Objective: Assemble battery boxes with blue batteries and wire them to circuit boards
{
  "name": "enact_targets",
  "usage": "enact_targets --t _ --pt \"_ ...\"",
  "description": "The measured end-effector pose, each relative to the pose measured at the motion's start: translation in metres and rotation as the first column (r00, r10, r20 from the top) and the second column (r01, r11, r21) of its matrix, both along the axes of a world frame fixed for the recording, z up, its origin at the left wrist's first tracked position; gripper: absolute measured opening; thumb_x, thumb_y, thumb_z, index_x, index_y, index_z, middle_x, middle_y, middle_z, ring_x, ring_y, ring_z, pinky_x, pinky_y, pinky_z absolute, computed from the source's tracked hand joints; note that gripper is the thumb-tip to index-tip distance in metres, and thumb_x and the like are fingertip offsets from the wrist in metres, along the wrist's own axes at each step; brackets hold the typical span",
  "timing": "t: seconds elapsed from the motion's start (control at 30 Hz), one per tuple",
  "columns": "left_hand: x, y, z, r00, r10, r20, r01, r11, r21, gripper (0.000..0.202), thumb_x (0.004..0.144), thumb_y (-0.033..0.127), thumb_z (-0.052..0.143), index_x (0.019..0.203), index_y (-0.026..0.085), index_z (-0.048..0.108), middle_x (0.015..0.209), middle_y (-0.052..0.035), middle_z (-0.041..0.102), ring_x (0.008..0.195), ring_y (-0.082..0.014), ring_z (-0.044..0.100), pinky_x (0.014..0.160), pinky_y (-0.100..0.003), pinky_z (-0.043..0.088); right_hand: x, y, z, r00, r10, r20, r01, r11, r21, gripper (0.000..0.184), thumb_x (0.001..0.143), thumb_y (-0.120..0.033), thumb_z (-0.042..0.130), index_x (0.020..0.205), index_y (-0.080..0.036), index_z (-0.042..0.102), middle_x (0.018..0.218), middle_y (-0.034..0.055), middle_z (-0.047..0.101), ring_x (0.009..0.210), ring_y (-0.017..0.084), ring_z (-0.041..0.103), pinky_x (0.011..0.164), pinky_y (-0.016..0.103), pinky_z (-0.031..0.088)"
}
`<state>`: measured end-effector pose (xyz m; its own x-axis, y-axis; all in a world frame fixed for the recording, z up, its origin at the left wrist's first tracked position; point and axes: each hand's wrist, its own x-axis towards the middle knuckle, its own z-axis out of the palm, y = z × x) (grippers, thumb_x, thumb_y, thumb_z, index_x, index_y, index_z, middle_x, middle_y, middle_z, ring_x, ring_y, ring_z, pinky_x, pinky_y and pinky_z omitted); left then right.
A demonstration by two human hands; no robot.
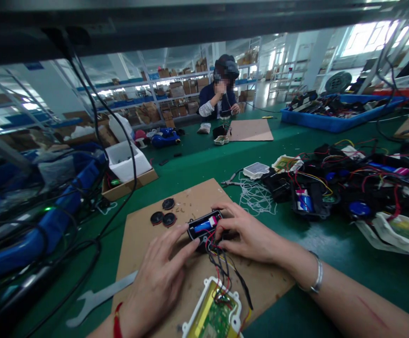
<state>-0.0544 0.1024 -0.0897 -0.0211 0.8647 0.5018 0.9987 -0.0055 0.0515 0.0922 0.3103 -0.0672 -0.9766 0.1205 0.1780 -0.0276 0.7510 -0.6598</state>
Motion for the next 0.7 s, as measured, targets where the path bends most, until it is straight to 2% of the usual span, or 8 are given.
enact_targets --t 0.13,0.43,0.7 --pt "-0.0004 -0.0004 -0.0007 1.000 0.006 -0.005 -0.006 1.000 0.000 0.055 0.078 -0.002 0.040 0.127 0.021 0.051 0.139 -0.0134 0.036 0.128 -0.0288 0.034 0.092 -0.055 0.046 0.0006 -0.0005 0.0005 1.000 0.013 0.016 -0.013 1.000 -0.008 0.009 0.077 -0.020 0.068 0.086 -0.022 0.066 0.142 0.0052 0.032 0.133 0.024 0.032 0.108 0.044 0.030" --pt "-0.0017 -0.0002 -0.0045 0.999 0.000 -0.035 0.001 1.000 0.030 0.064 0.072 -0.005 0.041 0.130 0.022 0.048 0.139 -0.0136 0.037 0.127 -0.0298 0.036 0.090 -0.056 0.048 -0.0019 0.0036 -0.0082 0.999 0.030 -0.029 -0.032 0.997 -0.070 0.004 0.080 -0.022 0.067 0.083 -0.023 0.068 0.141 0.0034 0.034 0.134 0.024 0.030 0.110 0.045 0.025" --pt "0.0000 -0.0010 -0.0004 1.000 0.001 -0.005 0.000 0.999 0.033 0.059 0.074 -0.005 0.042 0.126 0.020 0.051 0.137 -0.0144 0.040 0.125 -0.0297 0.039 0.092 -0.055 0.046 0.0002 0.0017 -0.0026 0.998 0.037 -0.045 -0.040 0.997 -0.070 0.006 0.084 -0.020 0.061 0.086 -0.021 0.066 0.139 0.0060 0.037 0.134 0.023 0.029 0.110 0.046 0.024"
